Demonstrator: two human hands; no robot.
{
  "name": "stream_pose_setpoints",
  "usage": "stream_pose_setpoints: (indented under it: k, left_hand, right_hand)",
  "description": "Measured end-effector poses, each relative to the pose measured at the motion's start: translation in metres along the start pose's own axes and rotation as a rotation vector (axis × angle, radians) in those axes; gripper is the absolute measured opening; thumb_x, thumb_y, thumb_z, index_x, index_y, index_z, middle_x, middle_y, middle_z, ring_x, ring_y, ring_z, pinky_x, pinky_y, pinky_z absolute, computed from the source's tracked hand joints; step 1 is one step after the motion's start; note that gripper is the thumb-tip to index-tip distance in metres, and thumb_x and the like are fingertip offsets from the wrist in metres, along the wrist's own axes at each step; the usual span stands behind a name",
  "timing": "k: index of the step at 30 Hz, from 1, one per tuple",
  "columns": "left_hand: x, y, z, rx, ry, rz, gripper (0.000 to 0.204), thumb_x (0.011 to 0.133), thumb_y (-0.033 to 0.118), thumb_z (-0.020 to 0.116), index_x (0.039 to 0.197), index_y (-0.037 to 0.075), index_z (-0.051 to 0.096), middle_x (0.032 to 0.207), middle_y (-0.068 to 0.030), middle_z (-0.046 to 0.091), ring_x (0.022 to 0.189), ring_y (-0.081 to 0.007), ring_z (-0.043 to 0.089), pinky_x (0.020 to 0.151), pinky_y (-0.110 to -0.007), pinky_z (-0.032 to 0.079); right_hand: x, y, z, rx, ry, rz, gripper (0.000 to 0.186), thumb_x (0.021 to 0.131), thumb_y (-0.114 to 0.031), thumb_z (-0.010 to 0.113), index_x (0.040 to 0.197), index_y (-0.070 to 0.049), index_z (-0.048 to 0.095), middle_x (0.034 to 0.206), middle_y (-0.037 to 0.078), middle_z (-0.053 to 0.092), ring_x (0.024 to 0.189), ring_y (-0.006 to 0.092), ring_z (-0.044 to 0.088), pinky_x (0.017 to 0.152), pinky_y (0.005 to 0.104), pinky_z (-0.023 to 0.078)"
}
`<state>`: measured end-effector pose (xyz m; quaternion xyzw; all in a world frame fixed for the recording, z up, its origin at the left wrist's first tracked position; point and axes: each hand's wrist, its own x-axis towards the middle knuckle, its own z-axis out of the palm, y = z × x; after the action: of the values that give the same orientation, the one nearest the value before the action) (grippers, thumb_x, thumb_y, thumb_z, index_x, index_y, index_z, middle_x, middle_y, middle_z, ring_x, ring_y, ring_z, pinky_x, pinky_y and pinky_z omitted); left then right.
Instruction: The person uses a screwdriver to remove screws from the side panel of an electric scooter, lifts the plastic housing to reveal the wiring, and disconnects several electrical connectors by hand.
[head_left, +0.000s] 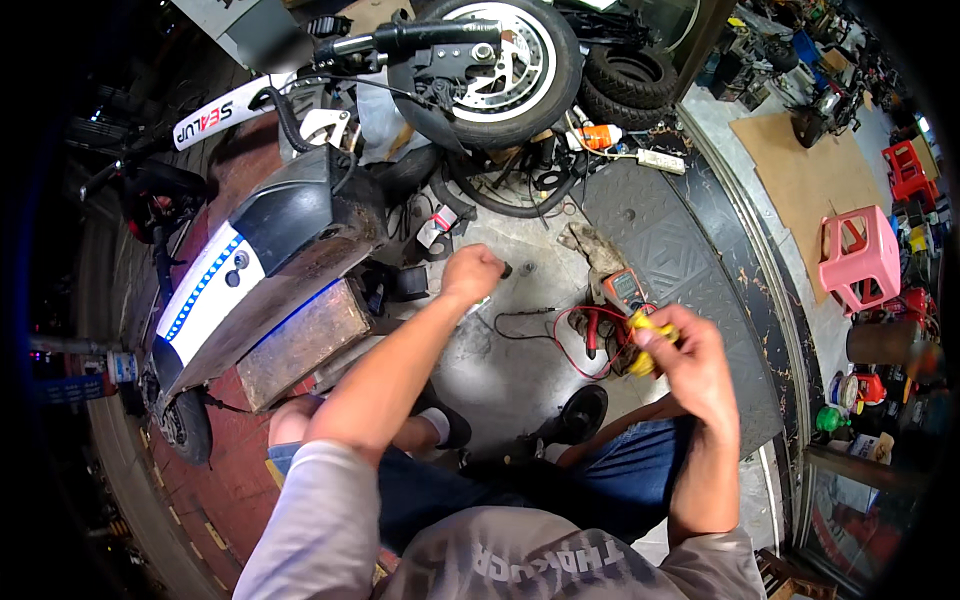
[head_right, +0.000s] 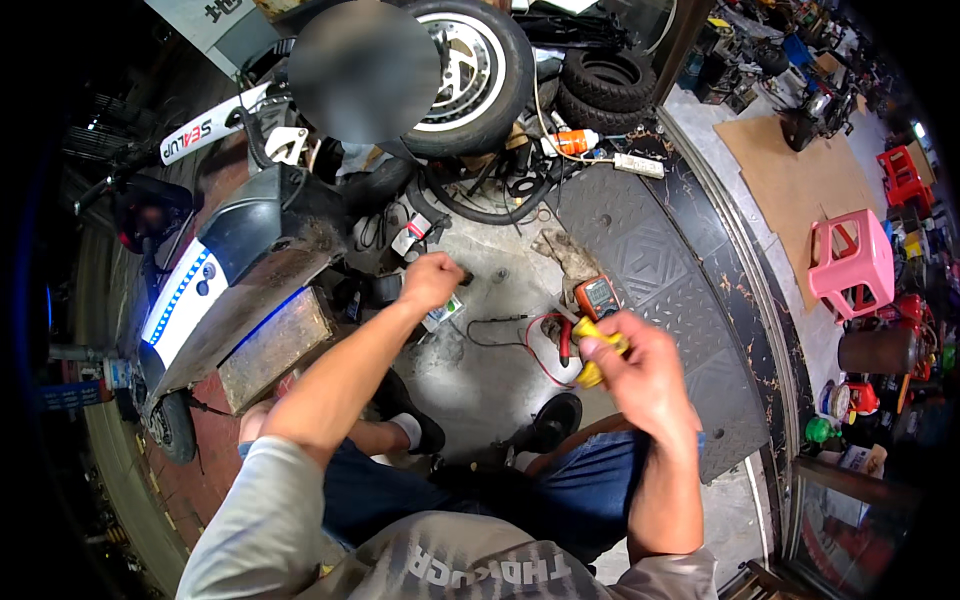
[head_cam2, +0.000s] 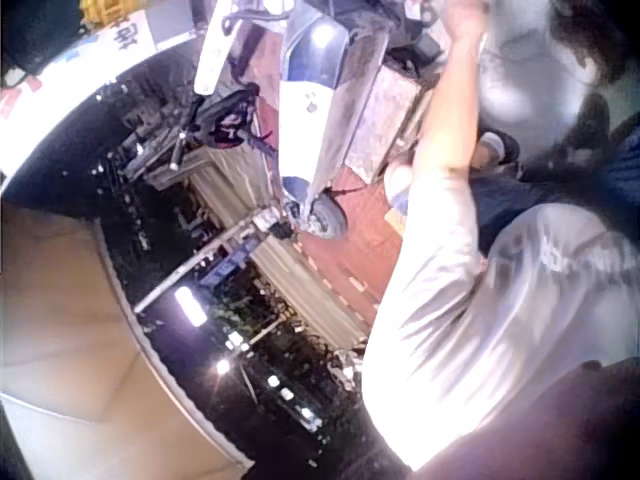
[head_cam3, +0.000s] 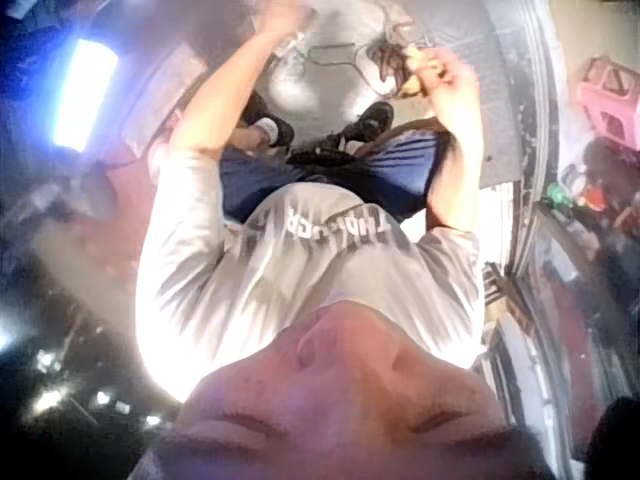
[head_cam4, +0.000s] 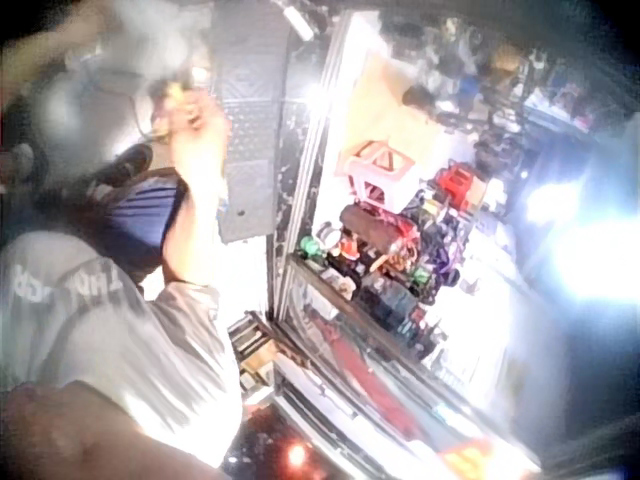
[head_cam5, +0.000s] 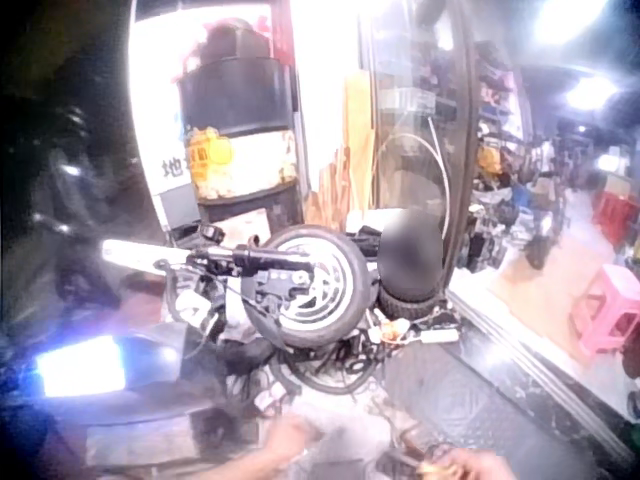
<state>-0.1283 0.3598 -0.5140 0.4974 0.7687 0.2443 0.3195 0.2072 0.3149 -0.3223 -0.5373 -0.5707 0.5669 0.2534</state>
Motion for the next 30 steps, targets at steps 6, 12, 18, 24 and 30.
stream_pose_setpoints:
  k: [6, 12, 18, 24, 30]
  left_hand:
    - [0.044, -0.051, 0.11, 0.462, -0.008, 0.112, 0.022, 0.087, 0.025, 0.064, 0.1, 0.008, 0.069, 0.104, -0.0184, 0.069, 0.099, -0.0395, 0.069, 0.085, -0.051, 0.056]
    - [0.068, -0.095, 0.15, 0.456, -0.029, 0.116, 0.023, 0.091, 0.023, 0.062, 0.106, 0.006, 0.065, 0.114, -0.0183, 0.064, 0.1, -0.0388, 0.068, 0.084, -0.052, 0.055]
    - [0.005, -0.052, 0.147, -0.055, 0.084, -0.265, 0.022, 0.093, 0.029, 0.066, 0.097, 0.008, 0.071, 0.091, -0.0129, 0.072, 0.089, -0.0323, 0.07, 0.078, -0.045, 0.056]
    - [-0.108, 0.06, 0.033, -1.083, -0.106, -0.289, 0.032, 0.103, 0.03, 0.057, 0.113, 0.001, 0.067, 0.095, -0.0061, 0.071, 0.074, -0.0097, 0.062, 0.066, -0.026, 0.052]
    - [-0.189, 0.083, -0.102, -0.432, 0.091, 0.152, 0.038, 0.097, 0.021, 0.065, 0.129, 0.001, 0.061, 0.099, -0.0099, 0.072, 0.077, -0.0159, 0.068, 0.07, -0.034, 0.055]
  right_hand:
    - [0.018, 0.011, -0.015, -0.126, 0.158, 0.082, 0.013, 0.095, -0.01, 0.073, 0.096, 0.002, 0.068, 0.073, 0.004, 0.068, 0.064, 0.0081, 0.06, 0.057, 0.0266, 0.047]
    - [0.033, 0.017, 0.0, -0.224, 0.108, 0.113, 0.015, 0.092, -0.004, 0.074, 0.105, 0.0, 0.068, 0.074, 0.002, 0.067, 0.066, 0.0069, 0.057, 0.06, 0.026, 0.047]
    - [0.061, 0.008, 0.016, -0.015, 0.087, -0.025, 0.01, 0.096, 0.0, 0.065, 0.105, -0.001, 0.069, 0.081, -0.003, 0.064, 0.073, 0.0063, 0.054, 0.065, 0.0238, 0.046]
    - [0.09, -0.004, 0.056, -0.145, 0.139, -0.177, 0.012, 0.094, -0.012, 0.072, 0.092, -0.001, 0.07, 0.067, 0.0, 0.062, 0.061, 0.008, 0.055, 0.056, 0.027, 0.045]
    - [0.076, -0.035, 0.158, -0.025, -0.138, -0.308, 0.028, 0.092, -0.029, 0.077, 0.093, -0.002, 0.072, 0.066, 0.011, 0.069, 0.06, 0.0164, 0.066, 0.057, 0.0323, 0.052]
